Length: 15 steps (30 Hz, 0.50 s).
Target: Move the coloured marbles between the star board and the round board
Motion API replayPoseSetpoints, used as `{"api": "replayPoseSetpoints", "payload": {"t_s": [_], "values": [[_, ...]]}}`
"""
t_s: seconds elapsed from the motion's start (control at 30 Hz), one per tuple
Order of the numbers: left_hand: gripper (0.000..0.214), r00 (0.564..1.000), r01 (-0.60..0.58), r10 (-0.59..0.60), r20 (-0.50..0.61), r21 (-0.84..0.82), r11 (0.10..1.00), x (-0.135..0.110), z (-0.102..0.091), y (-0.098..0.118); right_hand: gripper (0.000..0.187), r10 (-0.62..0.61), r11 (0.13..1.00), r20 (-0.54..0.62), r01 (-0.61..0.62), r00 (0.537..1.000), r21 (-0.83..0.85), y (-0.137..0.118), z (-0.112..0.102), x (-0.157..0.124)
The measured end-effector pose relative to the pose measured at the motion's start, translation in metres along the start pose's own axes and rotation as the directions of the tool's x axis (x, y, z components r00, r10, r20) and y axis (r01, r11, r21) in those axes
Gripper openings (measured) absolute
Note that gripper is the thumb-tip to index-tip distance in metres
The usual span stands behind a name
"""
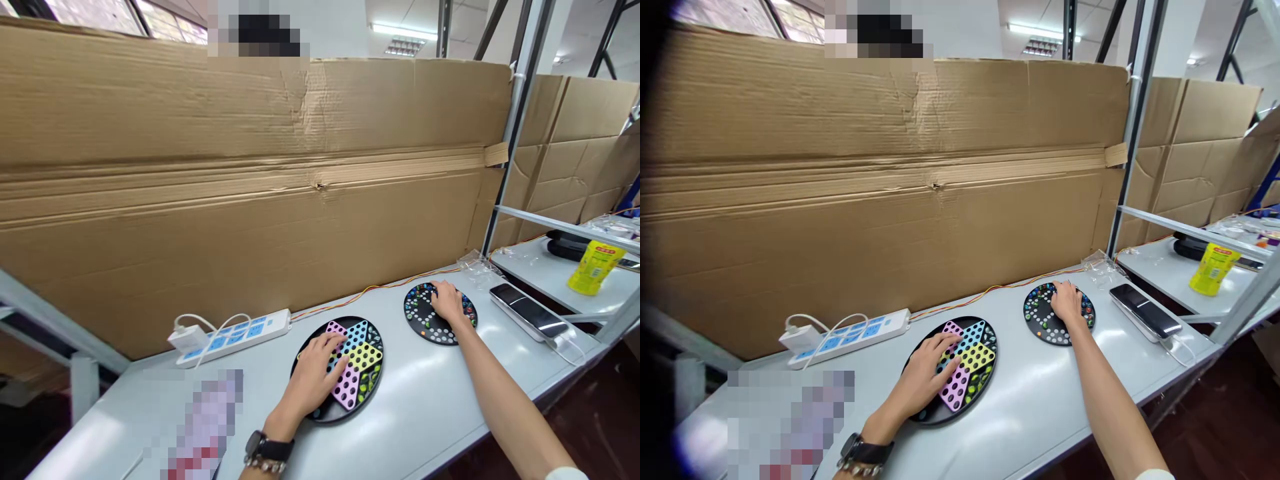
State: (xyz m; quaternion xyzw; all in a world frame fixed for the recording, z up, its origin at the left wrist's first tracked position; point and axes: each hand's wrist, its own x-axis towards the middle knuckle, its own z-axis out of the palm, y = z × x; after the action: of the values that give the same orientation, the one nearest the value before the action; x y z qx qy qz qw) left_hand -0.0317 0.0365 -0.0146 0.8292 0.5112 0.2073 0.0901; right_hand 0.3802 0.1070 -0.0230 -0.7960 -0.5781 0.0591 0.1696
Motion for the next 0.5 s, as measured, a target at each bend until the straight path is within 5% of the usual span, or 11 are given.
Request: {"api": "replayPoseSetpoints", "payload": {"t_s": [0.5], "values": [[0.038,1.000,0.010,-0.010,0.012,-0.013,1.000,0.000,-0.002,0.004,0.050,-0.057,0.997,0.053,0.060,0.997,-0.055,-0.017,-0.003,-0.003]]}}
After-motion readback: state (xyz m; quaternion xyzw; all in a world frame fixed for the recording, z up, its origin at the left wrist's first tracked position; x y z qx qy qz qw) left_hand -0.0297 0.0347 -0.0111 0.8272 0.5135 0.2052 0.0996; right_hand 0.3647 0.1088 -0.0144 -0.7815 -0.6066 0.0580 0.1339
